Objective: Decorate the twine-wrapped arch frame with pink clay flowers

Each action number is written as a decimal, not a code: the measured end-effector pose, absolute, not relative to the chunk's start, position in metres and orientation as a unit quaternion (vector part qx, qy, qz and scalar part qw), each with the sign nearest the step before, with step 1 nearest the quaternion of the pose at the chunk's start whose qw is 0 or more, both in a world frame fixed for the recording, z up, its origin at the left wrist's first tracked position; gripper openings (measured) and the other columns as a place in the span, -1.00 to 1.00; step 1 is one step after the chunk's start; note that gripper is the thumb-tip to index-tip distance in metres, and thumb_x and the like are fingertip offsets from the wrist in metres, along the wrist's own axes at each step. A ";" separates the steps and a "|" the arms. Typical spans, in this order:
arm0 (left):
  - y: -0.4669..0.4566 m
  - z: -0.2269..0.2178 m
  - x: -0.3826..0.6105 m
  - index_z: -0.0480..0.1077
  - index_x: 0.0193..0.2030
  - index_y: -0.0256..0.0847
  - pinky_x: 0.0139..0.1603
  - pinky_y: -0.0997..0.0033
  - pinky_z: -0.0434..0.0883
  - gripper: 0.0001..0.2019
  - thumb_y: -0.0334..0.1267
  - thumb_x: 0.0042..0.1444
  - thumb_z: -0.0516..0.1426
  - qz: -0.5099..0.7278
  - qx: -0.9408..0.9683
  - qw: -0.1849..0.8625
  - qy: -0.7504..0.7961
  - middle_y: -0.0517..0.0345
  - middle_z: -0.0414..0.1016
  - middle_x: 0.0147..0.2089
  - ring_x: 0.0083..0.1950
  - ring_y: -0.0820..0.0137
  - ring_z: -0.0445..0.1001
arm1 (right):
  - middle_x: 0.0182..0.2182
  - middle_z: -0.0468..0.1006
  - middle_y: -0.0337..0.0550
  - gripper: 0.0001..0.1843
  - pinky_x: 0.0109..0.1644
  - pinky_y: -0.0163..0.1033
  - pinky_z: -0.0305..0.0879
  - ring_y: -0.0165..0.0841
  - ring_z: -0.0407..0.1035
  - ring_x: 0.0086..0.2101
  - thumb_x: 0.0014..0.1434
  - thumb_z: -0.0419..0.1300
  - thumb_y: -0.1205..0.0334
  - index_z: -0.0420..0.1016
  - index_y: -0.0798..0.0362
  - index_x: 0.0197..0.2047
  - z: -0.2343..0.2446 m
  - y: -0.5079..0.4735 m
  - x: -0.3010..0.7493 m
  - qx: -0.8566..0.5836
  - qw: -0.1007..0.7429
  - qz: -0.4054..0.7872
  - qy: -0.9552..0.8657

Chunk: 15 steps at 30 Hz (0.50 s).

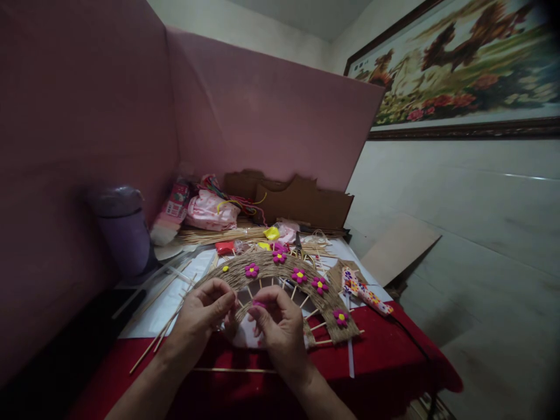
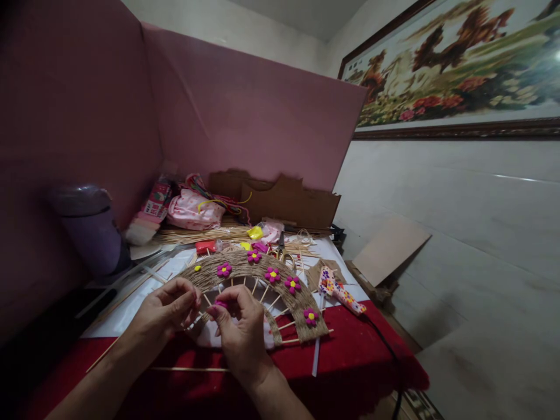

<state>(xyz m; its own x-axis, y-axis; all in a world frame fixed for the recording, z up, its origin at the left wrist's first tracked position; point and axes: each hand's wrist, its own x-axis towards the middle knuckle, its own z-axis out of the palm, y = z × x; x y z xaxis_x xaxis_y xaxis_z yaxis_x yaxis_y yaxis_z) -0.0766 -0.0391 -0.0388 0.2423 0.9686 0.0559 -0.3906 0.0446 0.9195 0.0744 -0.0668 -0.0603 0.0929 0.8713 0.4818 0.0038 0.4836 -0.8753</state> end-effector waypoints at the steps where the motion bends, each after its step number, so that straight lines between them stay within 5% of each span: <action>1: -0.038 -0.036 -0.077 0.36 -0.47 -0.26 -0.61 0.60 0.23 -0.73 -0.17 -0.15 0.33 0.526 0.456 0.637 0.330 0.23 0.43 -0.56 -0.61 0.57 0.30 | -0.38 0.46 -0.21 -0.93 -0.57 -0.40 0.27 -0.48 0.35 -0.53 0.13 0.22 0.26 0.39 0.04 -0.33 -0.060 -0.067 0.074 -0.370 0.639 0.349 -0.577; 3: -0.035 -0.027 -0.076 0.37 -0.45 -0.26 -0.60 0.60 0.25 -0.75 -0.21 -0.17 0.34 0.532 0.470 0.615 0.344 0.24 0.43 -0.57 -0.60 0.56 0.31 | -0.29 0.47 -0.16 -0.92 -0.55 -0.39 0.31 -0.43 0.42 -0.44 0.12 0.22 0.27 0.39 0.06 -0.36 -0.056 -0.066 0.074 -0.352 0.648 0.369 -0.566; 6: -0.027 -0.006 -0.075 0.44 -0.40 -0.26 -0.56 0.60 0.29 -0.74 -0.27 -0.24 0.37 0.570 0.492 0.573 0.323 0.23 0.44 -0.56 -0.55 0.54 0.35 | -0.43 0.46 -0.23 -0.94 -0.58 -0.40 0.29 -0.46 0.37 -0.53 0.11 0.23 0.26 0.43 0.06 -0.33 -0.041 -0.062 0.076 -0.336 0.644 0.397 -0.561; 11: -0.001 0.023 -0.071 0.49 -0.46 -0.33 -0.62 0.62 0.23 -0.75 -0.14 -0.12 0.31 0.619 0.507 0.524 0.291 0.18 0.42 -0.59 -0.60 0.58 0.30 | -0.49 0.41 -0.26 -0.86 -0.57 -0.43 0.20 -0.53 0.26 -0.56 0.09 0.26 0.16 0.51 0.06 -0.37 -0.003 -0.048 0.086 -0.362 0.648 0.300 -0.599; 15: 0.014 0.020 -0.067 0.53 -0.33 -0.32 -0.53 0.59 0.34 -0.71 -0.22 -0.22 0.36 0.628 0.454 0.575 0.263 0.11 0.52 -0.50 -0.52 0.52 0.41 | -0.60 0.30 -0.35 -0.79 -0.62 -0.44 0.14 -0.55 0.18 -0.64 0.20 0.13 0.09 0.45 0.05 -0.27 0.007 -0.026 0.088 -0.344 0.691 0.325 -0.547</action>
<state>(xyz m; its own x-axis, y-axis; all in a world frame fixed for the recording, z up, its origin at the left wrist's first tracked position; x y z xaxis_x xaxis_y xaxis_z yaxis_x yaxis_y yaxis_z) -0.0669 0.0135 0.0197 0.0740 0.9608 0.2671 -0.4831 -0.1998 0.8525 0.0880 -0.0263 0.0065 0.1917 0.8248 0.5320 -0.0729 0.5525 -0.8303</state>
